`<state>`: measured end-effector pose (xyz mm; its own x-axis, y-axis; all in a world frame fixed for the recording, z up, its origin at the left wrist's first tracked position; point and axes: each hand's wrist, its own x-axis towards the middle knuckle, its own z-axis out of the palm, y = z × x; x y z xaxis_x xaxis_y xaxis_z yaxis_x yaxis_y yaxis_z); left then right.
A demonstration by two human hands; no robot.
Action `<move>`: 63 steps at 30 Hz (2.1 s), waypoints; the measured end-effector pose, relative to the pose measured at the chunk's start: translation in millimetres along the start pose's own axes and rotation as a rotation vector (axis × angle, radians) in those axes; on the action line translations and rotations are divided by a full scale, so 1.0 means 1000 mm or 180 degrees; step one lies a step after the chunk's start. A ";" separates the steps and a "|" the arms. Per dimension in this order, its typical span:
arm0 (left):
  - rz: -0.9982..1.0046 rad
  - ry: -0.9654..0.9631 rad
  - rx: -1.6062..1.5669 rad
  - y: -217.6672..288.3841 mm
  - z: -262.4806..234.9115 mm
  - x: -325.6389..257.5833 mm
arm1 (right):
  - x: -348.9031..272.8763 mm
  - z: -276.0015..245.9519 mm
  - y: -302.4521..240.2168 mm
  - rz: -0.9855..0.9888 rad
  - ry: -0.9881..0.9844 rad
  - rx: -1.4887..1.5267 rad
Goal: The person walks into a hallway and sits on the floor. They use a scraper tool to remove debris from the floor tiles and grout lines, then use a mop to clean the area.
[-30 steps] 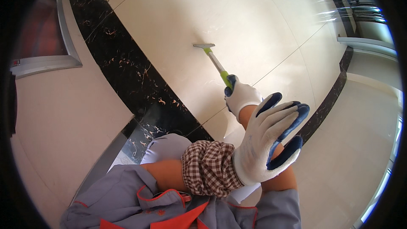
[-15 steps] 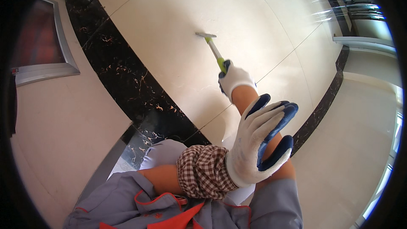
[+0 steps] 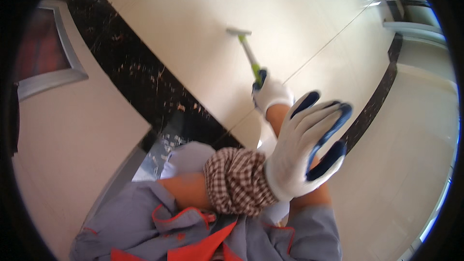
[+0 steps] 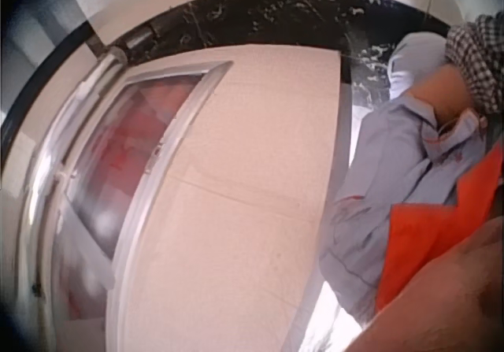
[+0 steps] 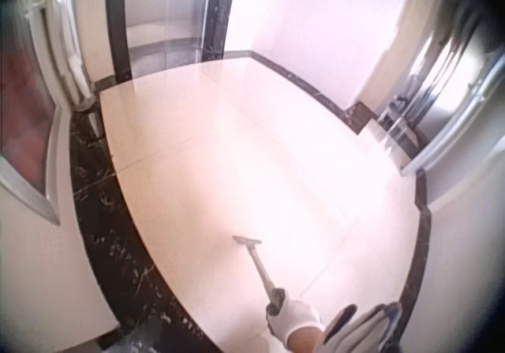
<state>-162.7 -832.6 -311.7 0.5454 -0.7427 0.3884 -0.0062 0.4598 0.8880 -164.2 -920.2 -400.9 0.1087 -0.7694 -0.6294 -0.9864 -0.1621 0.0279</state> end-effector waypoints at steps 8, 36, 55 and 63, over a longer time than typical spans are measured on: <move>0.0213 0.0055 -0.0023 -0.003 0.022 -0.027 | -0.025 0.026 0.011 -0.0099 -0.0298 -0.0222; 0.0202 -0.0383 0.0198 -0.003 0.032 -0.051 | -0.075 0.098 0.104 -0.0195 0.0314 -0.0218; 0.0176 -0.0598 0.0231 -0.007 0.014 -0.042 | -0.095 0.135 0.136 -0.0114 0.0727 -0.0104; 0.0080 -0.0666 0.0042 -0.005 0.017 -0.046 | -0.044 0.083 0.107 0.0316 0.0495 -0.0013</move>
<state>-201.8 -809.4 -330.0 0.3590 -0.8165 0.4521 -0.0294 0.4742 0.8799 -284.8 -852.6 -434.4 0.0289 -0.8680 -0.4956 -0.9927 -0.0830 0.0874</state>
